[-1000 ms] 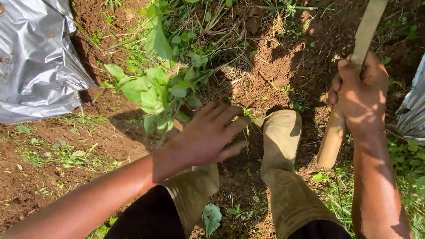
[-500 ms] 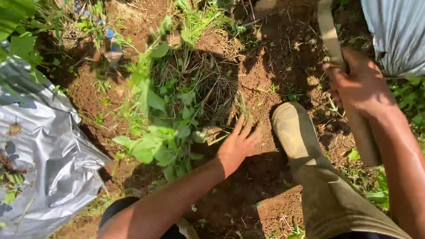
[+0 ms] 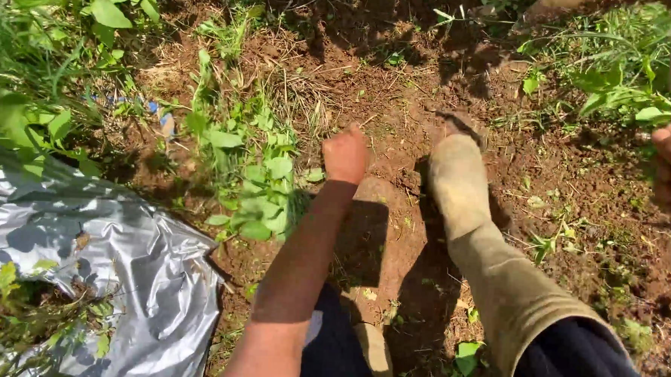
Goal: Clearing weeds from around a plant in a garden bed using a hand sickle and manual pulling
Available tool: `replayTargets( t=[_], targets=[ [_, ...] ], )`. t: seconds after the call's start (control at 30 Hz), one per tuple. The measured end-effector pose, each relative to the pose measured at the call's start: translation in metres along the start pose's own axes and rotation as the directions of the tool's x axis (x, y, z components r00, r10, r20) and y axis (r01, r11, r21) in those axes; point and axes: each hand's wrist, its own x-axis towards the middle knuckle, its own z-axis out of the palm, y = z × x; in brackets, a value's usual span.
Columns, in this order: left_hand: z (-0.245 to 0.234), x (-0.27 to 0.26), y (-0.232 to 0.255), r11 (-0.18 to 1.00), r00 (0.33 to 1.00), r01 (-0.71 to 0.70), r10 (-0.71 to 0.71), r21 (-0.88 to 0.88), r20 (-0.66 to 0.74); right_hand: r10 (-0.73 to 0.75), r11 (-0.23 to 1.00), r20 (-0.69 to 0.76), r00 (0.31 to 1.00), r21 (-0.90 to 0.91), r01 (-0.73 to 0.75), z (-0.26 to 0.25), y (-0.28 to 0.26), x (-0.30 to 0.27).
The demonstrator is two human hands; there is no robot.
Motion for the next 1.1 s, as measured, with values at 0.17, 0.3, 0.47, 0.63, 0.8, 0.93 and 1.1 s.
replayTargets(
  t=[0.17, 0.3, 0.47, 0.63, 0.8, 0.93, 1.1],
  targets=[
    [0.016, 0.023, -0.017, 0.947, 0.958, 0.158, -0.079, -0.278, 0.276, -0.021, 0.997, 0.174, 0.984, 0.077, 0.007, 0.081, -0.033, -0.075],
    [0.014, 0.018, -0.026, 0.934, 0.973, 0.074, 0.008, -0.350, 0.229, 0.034, 0.968, 0.310, 0.950, 0.225, -0.109, 0.159, -0.019, -0.068],
    [-0.021, 0.005, -0.031, 0.839, 0.952, 0.099, 0.076, -0.535, 0.295, -0.156, 0.968, 0.284, 0.946, 0.233, 0.090, 0.201, -0.017, -0.073],
    [-0.026, 0.013, -0.022, 0.846, 0.945, 0.086, 0.098, -0.527, 0.312, 0.048, 0.988, 0.380, 0.924, 0.118, -0.100, 0.255, 0.015, -0.109],
    [-0.027, 0.019, -0.026, 0.873, 0.935, 0.064, 0.116, -0.484, 0.334, 0.133, 0.975, 0.375, 0.918, 0.118, -0.189, 0.238, 0.029, -0.105],
    [-0.019, 0.013, -0.026, 0.887, 0.938, 0.031, 0.133, -0.461, 0.319, 0.045, 0.874, 0.096, 0.994, 0.478, -0.085, 0.221, -0.001, -0.083],
    [-0.017, 0.012, -0.023, 0.814, 0.941, 0.100, 0.110, -0.573, 0.321, -0.005, 0.984, 0.301, 0.954, 0.169, -0.048, 0.249, 0.031, -0.118]
  ],
)
